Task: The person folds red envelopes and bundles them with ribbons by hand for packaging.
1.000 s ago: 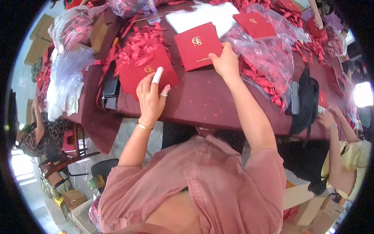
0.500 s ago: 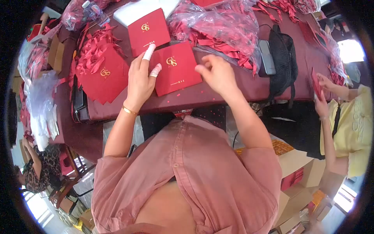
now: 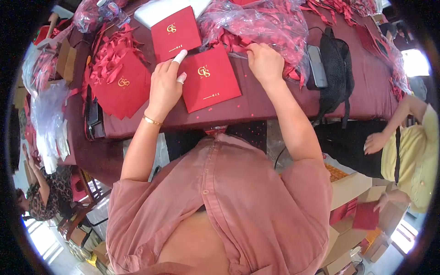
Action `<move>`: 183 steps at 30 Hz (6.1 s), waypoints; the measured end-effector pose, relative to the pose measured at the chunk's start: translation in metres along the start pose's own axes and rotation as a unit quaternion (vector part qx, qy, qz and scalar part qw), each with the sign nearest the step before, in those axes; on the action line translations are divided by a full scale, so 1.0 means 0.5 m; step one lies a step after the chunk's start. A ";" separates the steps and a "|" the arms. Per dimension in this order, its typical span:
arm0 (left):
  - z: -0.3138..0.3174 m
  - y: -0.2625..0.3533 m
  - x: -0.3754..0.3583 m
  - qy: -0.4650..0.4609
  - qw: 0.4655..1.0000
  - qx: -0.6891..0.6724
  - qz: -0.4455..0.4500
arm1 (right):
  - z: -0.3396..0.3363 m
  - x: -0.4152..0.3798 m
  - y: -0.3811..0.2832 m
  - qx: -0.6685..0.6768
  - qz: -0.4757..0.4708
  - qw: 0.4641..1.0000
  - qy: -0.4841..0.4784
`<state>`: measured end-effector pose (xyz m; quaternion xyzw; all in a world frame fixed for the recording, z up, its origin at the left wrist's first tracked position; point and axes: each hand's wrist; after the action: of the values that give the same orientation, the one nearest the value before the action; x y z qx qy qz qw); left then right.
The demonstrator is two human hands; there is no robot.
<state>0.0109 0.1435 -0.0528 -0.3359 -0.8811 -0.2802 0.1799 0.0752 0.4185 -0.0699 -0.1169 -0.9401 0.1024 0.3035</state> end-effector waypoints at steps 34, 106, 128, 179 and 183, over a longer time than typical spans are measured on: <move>-0.002 -0.004 -0.040 0.010 0.992 -0.114 -0.046 | -0.030 -0.088 -0.230 0.382 0.027 0.917 -0.111; -0.050 0.006 -0.047 -0.191 0.914 -0.277 -0.228 | -0.112 0.018 -0.069 0.644 0.303 0.699 0.061; -0.015 0.042 -0.023 -0.082 0.904 -0.364 -0.211 | -0.074 -0.009 -0.206 0.119 -0.032 0.976 -0.180; -0.044 0.018 -0.025 0.070 0.682 -0.655 -0.317 | -0.034 -0.068 -0.136 0.591 0.346 0.706 -0.179; -0.031 0.019 -0.032 0.018 0.841 -0.499 -0.207 | -0.036 -0.068 -0.124 0.592 0.338 0.713 -0.165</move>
<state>0.0309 0.1320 -0.0454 -0.1848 -0.6677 -0.7188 -0.0582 0.1032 0.3520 -0.0577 -0.2041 -0.6197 0.7517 0.0960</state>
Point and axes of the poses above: each hand's wrist, its own x-axis towards the middle knuckle, its own z-axis out of the palm, y = z × x, and after that the axes turned 9 degrees about y, right-handed
